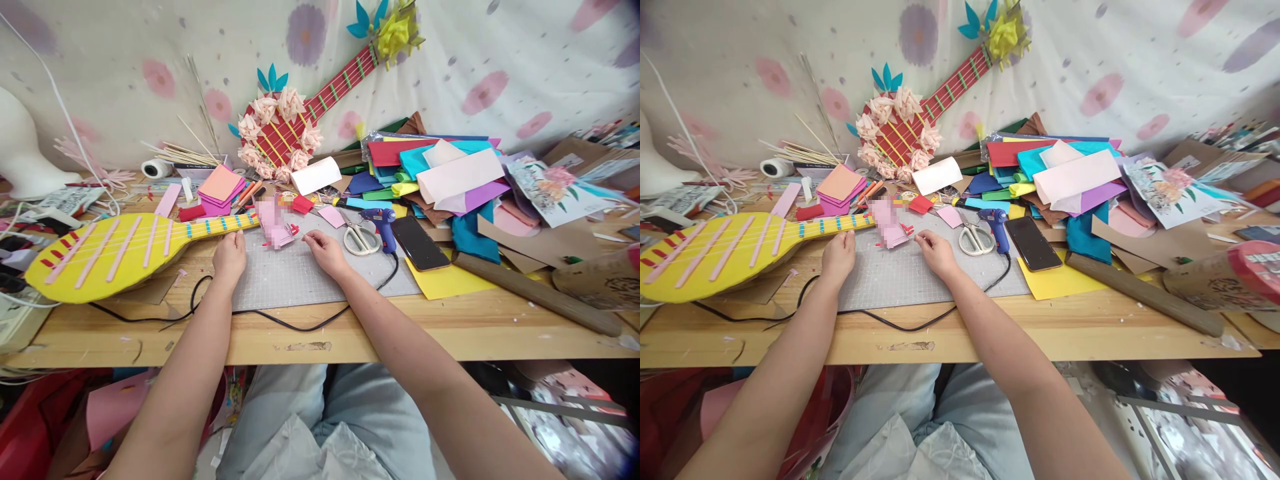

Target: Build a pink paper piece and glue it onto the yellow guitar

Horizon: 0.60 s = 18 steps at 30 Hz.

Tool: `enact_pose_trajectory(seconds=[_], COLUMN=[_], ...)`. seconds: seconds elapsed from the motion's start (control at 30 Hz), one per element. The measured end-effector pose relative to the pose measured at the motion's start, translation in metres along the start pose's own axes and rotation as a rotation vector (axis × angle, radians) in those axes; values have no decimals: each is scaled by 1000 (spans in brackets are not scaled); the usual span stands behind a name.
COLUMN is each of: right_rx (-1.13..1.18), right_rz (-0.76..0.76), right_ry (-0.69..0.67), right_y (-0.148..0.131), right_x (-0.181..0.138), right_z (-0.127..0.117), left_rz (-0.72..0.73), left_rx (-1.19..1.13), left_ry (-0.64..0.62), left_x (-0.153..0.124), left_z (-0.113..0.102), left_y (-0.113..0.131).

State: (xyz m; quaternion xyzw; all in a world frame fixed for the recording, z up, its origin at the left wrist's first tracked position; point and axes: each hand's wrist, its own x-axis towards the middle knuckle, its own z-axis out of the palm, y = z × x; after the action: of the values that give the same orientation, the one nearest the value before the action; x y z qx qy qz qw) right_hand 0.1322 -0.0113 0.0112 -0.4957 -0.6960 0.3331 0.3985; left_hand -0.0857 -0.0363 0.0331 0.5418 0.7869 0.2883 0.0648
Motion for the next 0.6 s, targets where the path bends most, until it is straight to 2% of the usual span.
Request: enact_pose_trajectory(seconds=[0.13,0.27,0.4,0.6], right_rx=[-9,-22,-26,-27], right_rz=[3,18,29,25], right_ry=[-8,-17,-18,-22], right_y=[0,-1,-3,-4], right_x=[0,-1,0,-1], right_z=[-1,-1,-1,-2], left_rz=[191,304,352,348], left_rx=[-136,-114,-26,31], left_ry=[-12,-72,-121,-140], left_x=[-2,-5,-5,-2], left_z=[4,6,6,10], left_y=[-1,-1,0,0])
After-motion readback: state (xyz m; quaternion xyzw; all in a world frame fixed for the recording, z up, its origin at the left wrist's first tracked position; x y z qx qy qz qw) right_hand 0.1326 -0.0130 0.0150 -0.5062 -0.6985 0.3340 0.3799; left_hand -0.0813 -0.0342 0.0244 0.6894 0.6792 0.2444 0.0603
